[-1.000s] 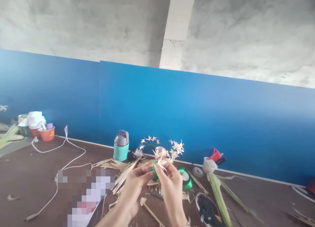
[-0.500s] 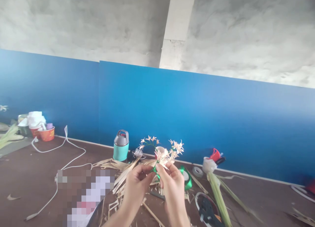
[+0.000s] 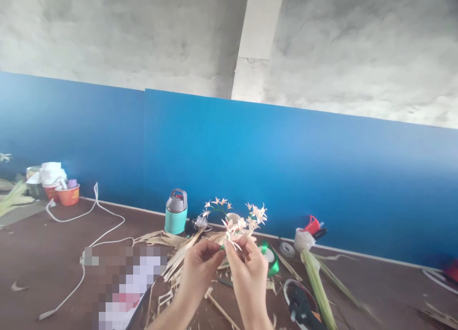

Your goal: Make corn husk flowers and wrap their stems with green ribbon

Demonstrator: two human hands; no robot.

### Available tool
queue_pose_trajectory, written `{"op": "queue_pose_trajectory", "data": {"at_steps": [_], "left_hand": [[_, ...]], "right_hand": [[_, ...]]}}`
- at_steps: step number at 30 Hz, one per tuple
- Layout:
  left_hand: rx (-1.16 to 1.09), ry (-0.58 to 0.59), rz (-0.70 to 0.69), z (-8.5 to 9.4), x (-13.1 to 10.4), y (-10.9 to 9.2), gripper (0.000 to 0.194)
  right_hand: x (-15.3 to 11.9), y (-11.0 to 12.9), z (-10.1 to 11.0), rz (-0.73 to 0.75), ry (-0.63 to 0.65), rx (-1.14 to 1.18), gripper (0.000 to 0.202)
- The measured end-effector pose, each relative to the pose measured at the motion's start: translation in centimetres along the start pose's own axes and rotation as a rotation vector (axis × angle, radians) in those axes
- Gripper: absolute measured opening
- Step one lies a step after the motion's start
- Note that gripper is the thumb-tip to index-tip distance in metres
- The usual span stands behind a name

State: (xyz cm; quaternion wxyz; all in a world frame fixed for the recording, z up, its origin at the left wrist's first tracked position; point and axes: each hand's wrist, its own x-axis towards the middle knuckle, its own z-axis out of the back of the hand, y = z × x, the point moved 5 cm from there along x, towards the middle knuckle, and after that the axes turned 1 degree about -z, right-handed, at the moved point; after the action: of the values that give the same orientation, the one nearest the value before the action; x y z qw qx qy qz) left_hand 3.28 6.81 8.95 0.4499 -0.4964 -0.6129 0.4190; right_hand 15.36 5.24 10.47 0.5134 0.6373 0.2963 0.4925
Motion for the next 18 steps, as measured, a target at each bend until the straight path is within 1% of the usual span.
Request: {"op": "queue_pose_trajectory", "data": {"at_steps": [4,7,11,15,18], "left_hand": [[0.032,0.012,-0.011,-0.1,-0.2,0.1,0.027],[0.008,0.037,-0.015,-0.3,-0.1,0.4,0.029],[-0.043,0.058,-0.017,-0.3,-0.1,0.4,0.033],[-0.1,0.061,0.008,-0.4,-0.1,0.0,0.034],[-0.094,0.079,0.032,-0.7,-0.1,-0.1,0.035]], "right_hand": [[0.0,-0.2,0.0,0.08,-0.031,-0.119,0.021],[0.0,0.0,0.1,0.161,-0.055,-0.196,0.017],[-0.2,0.6,-0.1,0.259,-0.023,-0.22,0.012],[-0.4,0.9,-0.2,0.291,0.009,-0.207,0.008],[-0.4,1.0,-0.1,0.305,0.01,-0.231,0.005]]}}
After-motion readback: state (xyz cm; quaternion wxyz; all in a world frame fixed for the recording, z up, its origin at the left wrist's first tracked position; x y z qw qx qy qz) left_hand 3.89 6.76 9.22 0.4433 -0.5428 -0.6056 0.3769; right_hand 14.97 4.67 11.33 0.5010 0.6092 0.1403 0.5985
